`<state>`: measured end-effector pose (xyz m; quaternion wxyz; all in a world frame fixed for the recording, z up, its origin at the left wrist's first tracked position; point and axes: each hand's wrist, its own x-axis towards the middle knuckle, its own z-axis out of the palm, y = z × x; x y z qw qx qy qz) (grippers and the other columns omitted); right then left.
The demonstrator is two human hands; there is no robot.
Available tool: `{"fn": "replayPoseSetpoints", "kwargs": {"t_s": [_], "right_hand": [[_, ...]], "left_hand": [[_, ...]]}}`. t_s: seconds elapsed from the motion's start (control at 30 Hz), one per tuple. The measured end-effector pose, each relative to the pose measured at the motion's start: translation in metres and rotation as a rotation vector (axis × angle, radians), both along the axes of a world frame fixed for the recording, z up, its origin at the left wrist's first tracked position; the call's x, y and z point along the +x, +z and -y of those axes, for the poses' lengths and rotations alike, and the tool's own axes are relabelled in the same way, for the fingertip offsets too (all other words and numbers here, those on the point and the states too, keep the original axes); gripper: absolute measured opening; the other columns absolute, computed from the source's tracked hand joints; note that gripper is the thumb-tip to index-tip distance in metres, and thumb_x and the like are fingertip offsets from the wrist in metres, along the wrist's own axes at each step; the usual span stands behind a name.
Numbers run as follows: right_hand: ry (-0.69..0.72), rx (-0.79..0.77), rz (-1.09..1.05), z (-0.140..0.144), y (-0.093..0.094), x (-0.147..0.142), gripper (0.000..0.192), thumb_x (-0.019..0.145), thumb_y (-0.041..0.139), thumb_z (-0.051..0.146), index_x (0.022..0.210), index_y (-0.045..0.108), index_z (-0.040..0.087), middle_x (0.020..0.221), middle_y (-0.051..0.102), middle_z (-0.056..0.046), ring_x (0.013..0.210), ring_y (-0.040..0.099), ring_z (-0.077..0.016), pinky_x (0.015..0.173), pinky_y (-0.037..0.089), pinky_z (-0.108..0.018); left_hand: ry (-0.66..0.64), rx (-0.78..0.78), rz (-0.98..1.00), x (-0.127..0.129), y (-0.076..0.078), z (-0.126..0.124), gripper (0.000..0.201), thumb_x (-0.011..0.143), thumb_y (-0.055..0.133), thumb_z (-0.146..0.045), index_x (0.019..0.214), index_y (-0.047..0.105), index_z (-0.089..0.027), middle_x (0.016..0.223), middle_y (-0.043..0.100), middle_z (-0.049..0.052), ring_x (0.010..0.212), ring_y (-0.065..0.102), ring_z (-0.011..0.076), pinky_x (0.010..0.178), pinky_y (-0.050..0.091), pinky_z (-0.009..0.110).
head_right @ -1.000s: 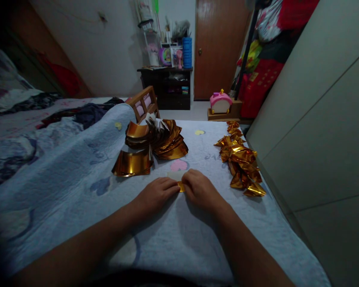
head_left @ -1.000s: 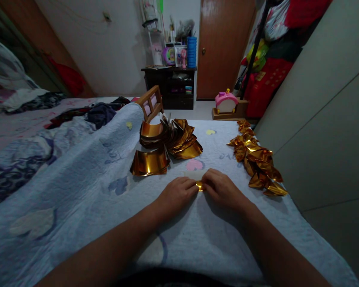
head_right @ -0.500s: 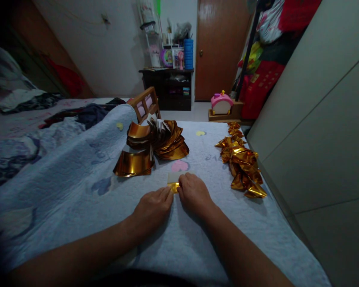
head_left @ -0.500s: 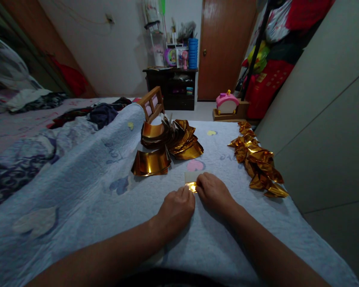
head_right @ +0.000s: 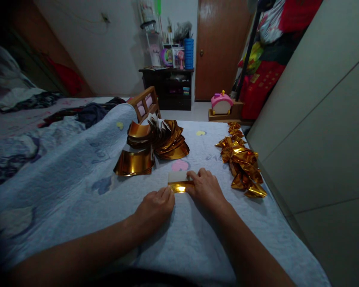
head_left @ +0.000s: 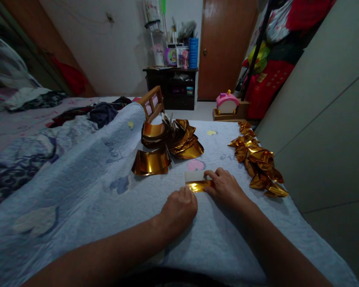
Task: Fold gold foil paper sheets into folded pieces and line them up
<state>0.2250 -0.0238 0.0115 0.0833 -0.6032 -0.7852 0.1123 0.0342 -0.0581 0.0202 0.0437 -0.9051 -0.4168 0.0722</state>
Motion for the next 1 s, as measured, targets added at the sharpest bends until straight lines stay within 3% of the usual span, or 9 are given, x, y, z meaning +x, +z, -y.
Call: {"fn": "replayPoseSetpoints", "kwargs": {"t_s": [0.27,0.47,0.57,0.67,0.77,1.0], "right_hand": [[-0.034,-0.086,-0.041,-0.008,-0.006,0.035,0.056,0.082,0.074,0.029,0.134,0.055,0.028,0.108,0.059,-0.010,0.101,0.058,-0.0279,0.086,0.043,-0.038],[0.004,-0.063,-0.197,-0.011,-0.006,0.048,0.037,0.079,0.062,0.019,0.115,0.055,0.022,0.104,0.060,-0.008,0.092,0.059,-0.0226,0.082,0.046,-0.034],[0.028,0.019,-0.270,-0.011,0.002,0.043,0.024,0.074,0.053,0.012,0.096,0.053,0.021,0.096,0.057,-0.007,0.090,0.055,-0.0223,0.079,0.044,-0.033],[0.150,0.117,-0.314,-0.008,0.008,0.026,0.018,0.073,0.053,0.011,0.087,0.050,0.022,0.095,0.056,-0.006,0.093,0.052,-0.0229,0.084,0.042,-0.035],[0.257,0.100,-0.261,-0.003,0.007,0.010,0.012,0.076,0.057,0.014,0.086,0.055,0.021,0.096,0.058,-0.006,0.093,0.050,-0.0228,0.084,0.039,-0.035],[0.257,0.084,-0.183,-0.001,-0.003,0.002,0.012,0.084,0.058,0.014,0.093,0.062,0.019,0.101,0.062,-0.007,0.096,0.051,-0.0221,0.083,0.035,-0.035]], "left_hand": [[0.018,-0.038,0.023,-0.001,-0.002,0.000,0.024,0.086,0.048,0.001,0.098,0.067,-0.007,0.090,0.068,0.016,0.085,0.068,0.0280,0.066,0.058,0.037],[0.008,-0.023,0.090,-0.006,-0.008,-0.002,0.018,0.086,0.050,-0.001,0.093,0.065,-0.009,0.091,0.067,0.016,0.084,0.067,0.0274,0.066,0.056,0.038],[0.032,0.005,0.154,-0.008,-0.010,-0.007,0.018,0.092,0.051,-0.009,0.103,0.065,-0.012,0.090,0.068,0.012,0.083,0.066,0.0268,0.069,0.055,0.039],[0.059,0.063,0.238,-0.007,-0.012,-0.011,0.026,0.096,0.056,-0.022,0.120,0.060,-0.015,0.095,0.069,0.010,0.085,0.065,0.0259,0.073,0.053,0.040],[0.079,0.084,0.277,-0.007,-0.013,-0.015,0.022,0.093,0.063,-0.031,0.110,0.063,-0.018,0.099,0.067,0.010,0.092,0.061,0.0264,0.077,0.050,0.040],[0.012,0.008,0.389,-0.009,-0.013,-0.023,0.015,0.092,0.064,-0.030,0.102,0.063,-0.019,0.106,0.064,0.008,0.101,0.056,0.0265,0.090,0.047,0.043]]}}
